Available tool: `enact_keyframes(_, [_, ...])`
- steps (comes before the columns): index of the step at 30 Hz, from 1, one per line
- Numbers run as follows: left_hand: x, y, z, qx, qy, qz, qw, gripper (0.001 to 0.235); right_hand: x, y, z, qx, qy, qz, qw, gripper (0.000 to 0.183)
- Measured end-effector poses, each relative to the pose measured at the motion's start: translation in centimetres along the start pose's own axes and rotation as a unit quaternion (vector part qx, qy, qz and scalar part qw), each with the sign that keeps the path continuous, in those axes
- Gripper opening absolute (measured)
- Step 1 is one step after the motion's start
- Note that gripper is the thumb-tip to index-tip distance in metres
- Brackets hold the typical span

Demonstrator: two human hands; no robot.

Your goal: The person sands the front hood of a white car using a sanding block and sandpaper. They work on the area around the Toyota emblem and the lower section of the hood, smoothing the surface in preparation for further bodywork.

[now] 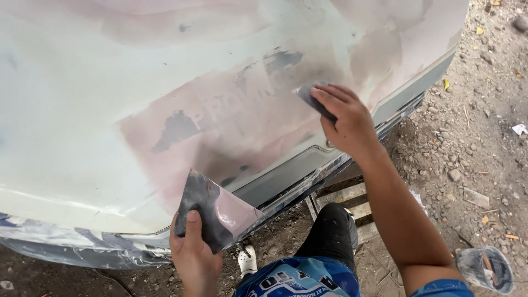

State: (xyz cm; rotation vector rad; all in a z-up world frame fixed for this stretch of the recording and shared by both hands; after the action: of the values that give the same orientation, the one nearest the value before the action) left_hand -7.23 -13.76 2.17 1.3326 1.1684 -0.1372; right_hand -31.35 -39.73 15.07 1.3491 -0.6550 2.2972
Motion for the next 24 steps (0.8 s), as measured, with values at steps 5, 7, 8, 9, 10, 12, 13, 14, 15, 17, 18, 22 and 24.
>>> enact_keyframes(5, [1.2, 0.0, -0.2, 0.001, -0.023, -0.039, 0.999, 0.03, 0.7, 0.0, 4.6, 0.026, -0.028, -0.038, 0.999, 0.045])
enact_keyframes(7, [1.7, -0.2, -0.2, 0.012, -0.006, -0.033, 0.999, 0.031, 0.7, 0.3, 6.3, 0.018, -0.033, -0.025, 0.999, 0.043])
enact_keyframes(8, [1.8, -0.1, -0.3, 0.011, -0.005, -0.035, 0.999, 0.031, 0.5, 0.8, 7.1, 0.02, -0.033, -0.025, 0.999, 0.043])
enact_keyframes(9, [1.7, 0.0, -0.4, 0.012, -0.008, -0.034, 0.999, 0.031, 0.2, 1.3, 7.9, 0.018, -0.043, -0.039, 0.998, 0.042])
enact_keyframes(10, [1.6, 0.1, -0.4, 0.013, -0.011, -0.033, 0.999, 0.032, 0.0, 1.9, 8.7, 0.016, -0.052, -0.053, 0.997, 0.042])
enact_keyframes(12, [1.6, 0.4, -0.6, 0.014, -0.007, -0.023, 1.0, 0.032, -0.2, 2.2, 9.5, 0.014, -0.049, -0.057, 0.997, 0.041])
enact_keyframes(13, [1.6, 0.4, -0.6, 0.015, -0.002, -0.011, 1.0, 0.032, -0.2, 2.3, 9.9, 0.012, -0.047, -0.06, 0.997, 0.039])
enact_keyframes(14, [1.5, 0.5, -0.5, 0.014, -0.003, -0.013, 1.0, 0.032, -0.5, 2.4, 9.8, 0.014, -0.047, -0.062, 0.997, 0.039])
enact_keyframes(15, [1.6, 0.5, -0.5, 0.024, 0.004, -0.015, 1.0, 0.032, -0.8, 2.5, 9.6, 0.008, -0.067, -0.065, 0.996, 0.041])
enact_keyframes(17, [1.6, 0.5, -0.5, 0.035, 0.01, -0.018, 0.999, 0.032, -1.2, 2.4, 8.5, 0.002, -0.088, -0.071, 0.994, 0.042])
enact_keyframes(18, [1.6, 0.5, -0.5, 0.036, 0.017, -0.03, 0.999, 0.032, -1.1, 2.1, 7.6, 0.011, -0.084, -0.075, 0.994, 0.044])
enact_keyframes(22, [1.3, 0.9, -0.2, 0.034, 0.006, -0.045, 0.998, 0.034, -0.5, 1.6, 5.7, 0.046, -0.097, -0.065, 0.992, 0.044])
enact_keyframes(24, [1.3, 0.5, 0.1, 0.04, 0.001, -0.044, 0.998, 0.034, -0.1, 2.5, 7.5, 0.028, -0.099, -0.074, 0.992, 0.043])
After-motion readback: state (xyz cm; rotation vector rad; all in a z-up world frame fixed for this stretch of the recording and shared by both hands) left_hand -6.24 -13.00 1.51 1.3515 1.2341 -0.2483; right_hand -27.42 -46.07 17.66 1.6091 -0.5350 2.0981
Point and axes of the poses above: each hand's wrist, its own z-axis towards the middle knuckle, its own x-axis out of the back of the hand, y = z × x, the point moved 4 cm from there along z, towards the middle knuckle, and after that the axes turned 9 degrees about -y, right-handed, at the moved point
